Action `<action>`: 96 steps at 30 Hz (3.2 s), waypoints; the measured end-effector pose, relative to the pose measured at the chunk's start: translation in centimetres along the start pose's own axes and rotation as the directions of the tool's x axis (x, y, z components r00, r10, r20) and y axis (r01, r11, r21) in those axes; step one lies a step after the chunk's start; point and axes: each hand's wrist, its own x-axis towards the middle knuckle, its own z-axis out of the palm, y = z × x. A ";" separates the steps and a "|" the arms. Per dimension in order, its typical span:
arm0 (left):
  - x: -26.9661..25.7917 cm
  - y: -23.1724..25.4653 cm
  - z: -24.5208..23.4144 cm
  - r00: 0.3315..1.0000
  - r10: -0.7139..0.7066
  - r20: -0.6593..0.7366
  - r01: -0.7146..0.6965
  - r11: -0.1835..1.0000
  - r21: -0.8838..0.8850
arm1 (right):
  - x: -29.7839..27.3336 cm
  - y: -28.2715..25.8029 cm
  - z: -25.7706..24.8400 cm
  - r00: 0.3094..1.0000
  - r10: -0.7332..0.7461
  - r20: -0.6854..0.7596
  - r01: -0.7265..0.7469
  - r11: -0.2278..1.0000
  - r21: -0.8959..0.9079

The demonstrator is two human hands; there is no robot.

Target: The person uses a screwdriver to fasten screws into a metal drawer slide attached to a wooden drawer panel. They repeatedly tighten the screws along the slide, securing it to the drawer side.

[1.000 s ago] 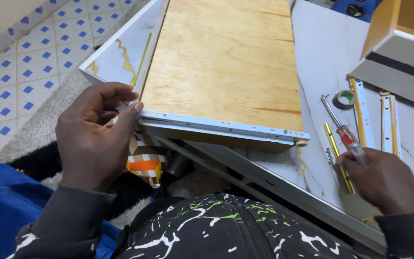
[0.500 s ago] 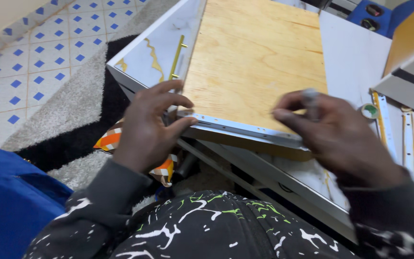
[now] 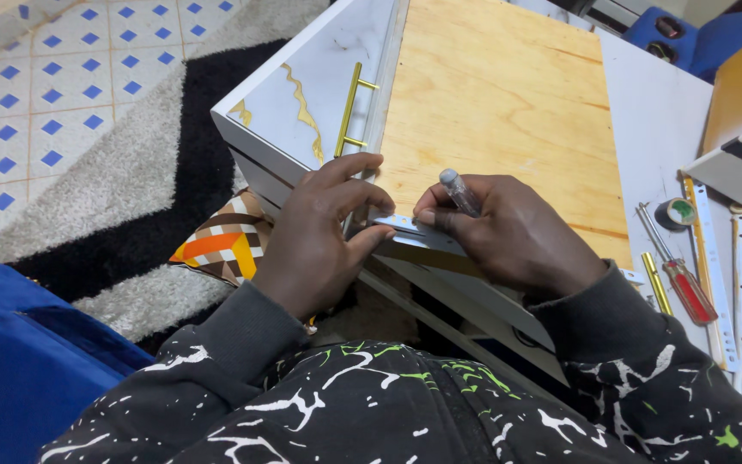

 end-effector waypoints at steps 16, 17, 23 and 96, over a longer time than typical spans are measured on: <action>0.3 -1.0 0.0 0.999 0.031 0.039 -0.031 1.000 0.006 | 0.9 -1.9 -1.2 0.988 0.087 0.125 -0.044 0.950 -0.310; 0.3 -1.0 0.0 0.999 0.023 0.044 -0.023 1.000 0.003 | 1.0 -2.1 -1.2 0.987 0.091 0.133 -0.039 0.936 -0.350; 0.5 -0.9 -0.1 0.998 -0.020 0.058 0.021 1.000 -0.021 | 1.8 -3.6 -1.5 0.968 0.170 0.183 -0.084 0.912 -0.401; 0.9 0.6 2.5 0.978 -0.202 0.050 0.203 0.979 -0.022 | -1.6 1.2 -1.0 0.764 -0.473 -0.439 0.638 0.655 0.405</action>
